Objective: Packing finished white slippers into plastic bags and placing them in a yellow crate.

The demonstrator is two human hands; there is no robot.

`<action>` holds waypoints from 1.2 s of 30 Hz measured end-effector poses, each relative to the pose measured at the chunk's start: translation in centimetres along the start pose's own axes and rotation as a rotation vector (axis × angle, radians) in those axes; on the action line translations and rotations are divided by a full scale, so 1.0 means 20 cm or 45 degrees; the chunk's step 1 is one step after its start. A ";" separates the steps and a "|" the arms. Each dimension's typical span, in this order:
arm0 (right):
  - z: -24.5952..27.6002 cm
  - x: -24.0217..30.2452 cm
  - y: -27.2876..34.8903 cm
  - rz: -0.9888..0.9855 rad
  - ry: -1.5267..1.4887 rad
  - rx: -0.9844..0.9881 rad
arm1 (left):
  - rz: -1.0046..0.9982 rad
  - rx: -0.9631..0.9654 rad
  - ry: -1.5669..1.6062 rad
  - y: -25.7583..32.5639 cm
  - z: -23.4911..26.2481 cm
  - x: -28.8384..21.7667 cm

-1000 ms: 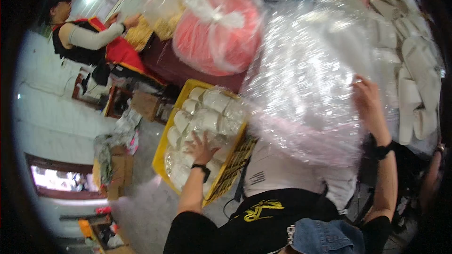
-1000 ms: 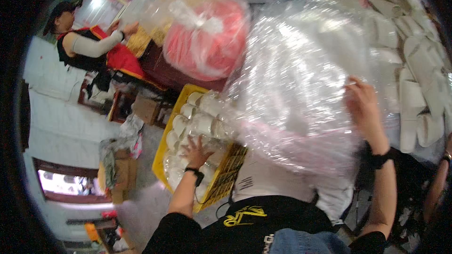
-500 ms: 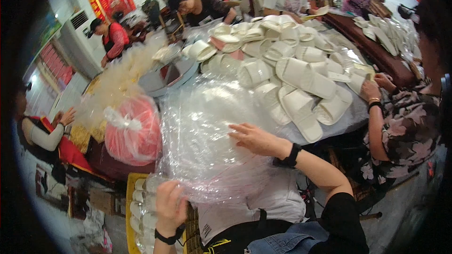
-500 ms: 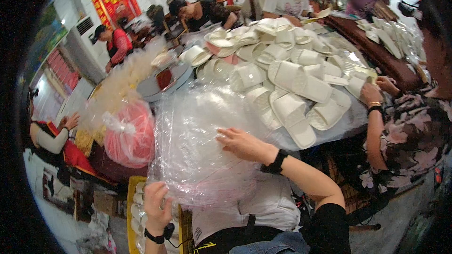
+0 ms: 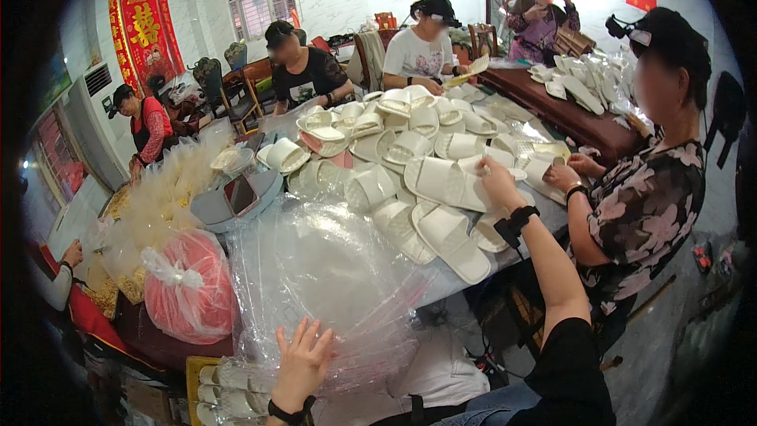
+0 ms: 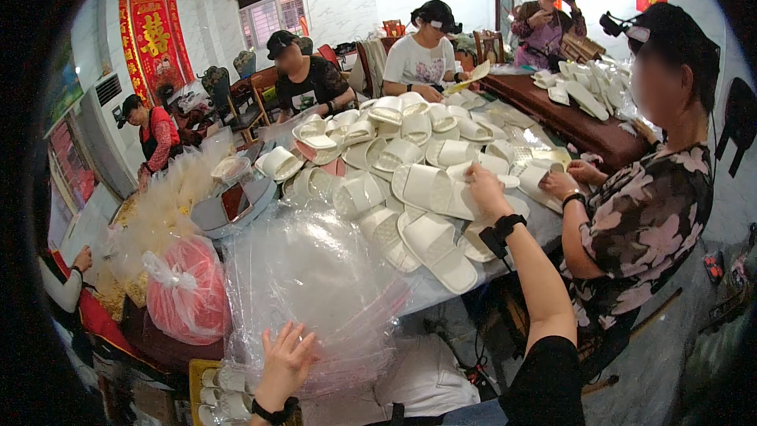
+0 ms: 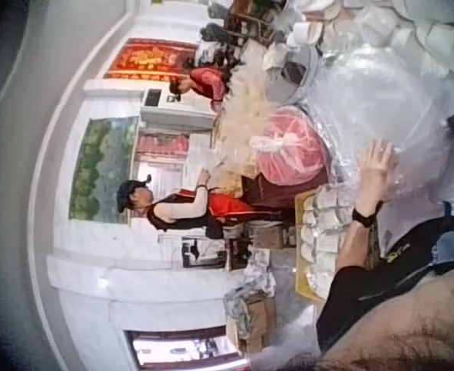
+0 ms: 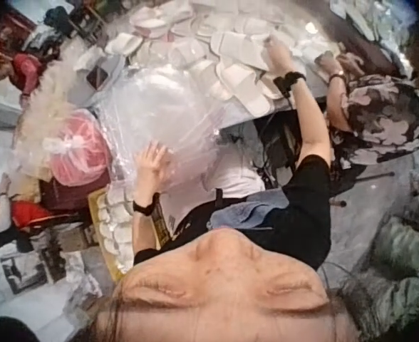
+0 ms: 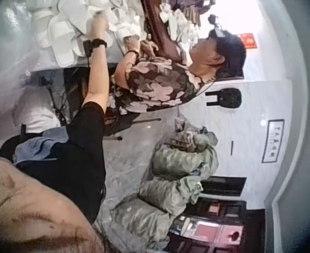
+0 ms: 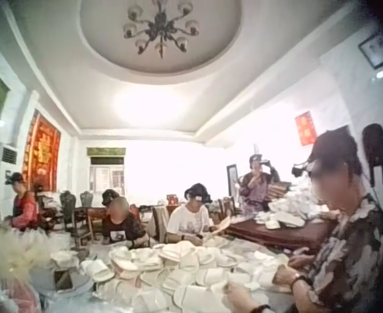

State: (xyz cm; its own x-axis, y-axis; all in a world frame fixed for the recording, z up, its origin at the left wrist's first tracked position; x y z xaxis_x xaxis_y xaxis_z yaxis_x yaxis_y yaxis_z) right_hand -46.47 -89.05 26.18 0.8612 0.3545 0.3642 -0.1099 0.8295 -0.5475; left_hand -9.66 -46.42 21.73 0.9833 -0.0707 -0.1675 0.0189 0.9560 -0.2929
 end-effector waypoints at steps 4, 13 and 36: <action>-0.12 -0.08 -0.08 -0.062 -0.579 0.381 | -0.002 0.007 -0.010 0.04 -0.01 0.03; -0.02 0.09 0.01 -0.099 -0.555 0.110 | -0.065 0.037 0.119 0.05 0.00 0.02; 0.09 0.36 0.48 0.354 -0.339 0.475 | 0.034 -0.009 0.141 0.03 -0.05 0.02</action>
State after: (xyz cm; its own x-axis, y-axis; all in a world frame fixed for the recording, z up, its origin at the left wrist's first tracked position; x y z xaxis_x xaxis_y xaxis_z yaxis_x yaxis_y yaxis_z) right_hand -42.18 -77.77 24.88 0.6243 0.6397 0.4483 -0.5267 0.7686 -0.3631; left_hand -9.37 -46.09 20.46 0.9574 -0.0767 -0.2783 -0.0087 0.9560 -0.2932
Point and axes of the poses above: each hand's wrist, its own y-axis away from the middle knuckle, its own z-axis out of the back of the hand, x = y × z, the point moved 3 cm from there along -y, towards the middle knuckle, and after that the axes turned 3 degrees about z, right-handed, at the moved point
